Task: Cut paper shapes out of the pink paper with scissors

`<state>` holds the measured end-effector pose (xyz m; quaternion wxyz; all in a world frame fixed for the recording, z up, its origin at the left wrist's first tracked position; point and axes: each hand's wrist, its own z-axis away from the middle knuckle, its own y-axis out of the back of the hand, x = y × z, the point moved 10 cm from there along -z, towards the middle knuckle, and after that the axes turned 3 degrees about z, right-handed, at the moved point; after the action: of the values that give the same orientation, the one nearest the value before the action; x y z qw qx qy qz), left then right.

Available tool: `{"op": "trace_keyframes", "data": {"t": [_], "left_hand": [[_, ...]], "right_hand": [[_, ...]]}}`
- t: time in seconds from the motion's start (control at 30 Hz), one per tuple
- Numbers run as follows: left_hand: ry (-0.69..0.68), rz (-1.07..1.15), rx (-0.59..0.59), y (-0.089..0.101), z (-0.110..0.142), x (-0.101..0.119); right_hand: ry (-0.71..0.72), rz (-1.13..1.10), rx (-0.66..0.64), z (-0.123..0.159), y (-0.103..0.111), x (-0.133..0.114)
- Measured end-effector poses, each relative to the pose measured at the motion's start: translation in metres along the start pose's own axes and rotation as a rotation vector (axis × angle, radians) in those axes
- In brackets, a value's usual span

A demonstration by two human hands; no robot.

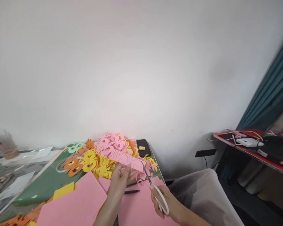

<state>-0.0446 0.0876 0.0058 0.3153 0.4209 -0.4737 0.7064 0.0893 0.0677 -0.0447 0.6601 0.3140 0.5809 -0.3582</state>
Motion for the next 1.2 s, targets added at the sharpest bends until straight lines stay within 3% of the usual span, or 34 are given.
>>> {"op": "trace_keyframes", "data": {"t": [0.1, 0.27, 0.63, 0.93, 1.2], "left_hand": [[0.016, -0.019, -0.078, -0.004, -0.004, -0.003], [-0.003, -0.001, -0.088, 0.001, -0.011, -0.006], [-0.043, -0.043, 0.060, 0.016, -0.010, 0.004], [-0.028, -0.132, -0.211, -0.008, -0.012, -0.004], [-0.039, -0.163, -0.159, 0.000, -0.018, -0.002]], "right_hand": [[0.000, 0.019, 0.004, -0.001, 0.000, 0.003], [-0.010, 0.052, 0.017, -0.001, 0.000, 0.004], [-0.050, 0.052, -0.007, 0.002, -0.001, 0.011], [-0.019, 0.070, -0.041, 0.008, -0.004, 0.002], [-0.057, 0.068, -0.012, 0.009, -0.004, -0.004]]}}
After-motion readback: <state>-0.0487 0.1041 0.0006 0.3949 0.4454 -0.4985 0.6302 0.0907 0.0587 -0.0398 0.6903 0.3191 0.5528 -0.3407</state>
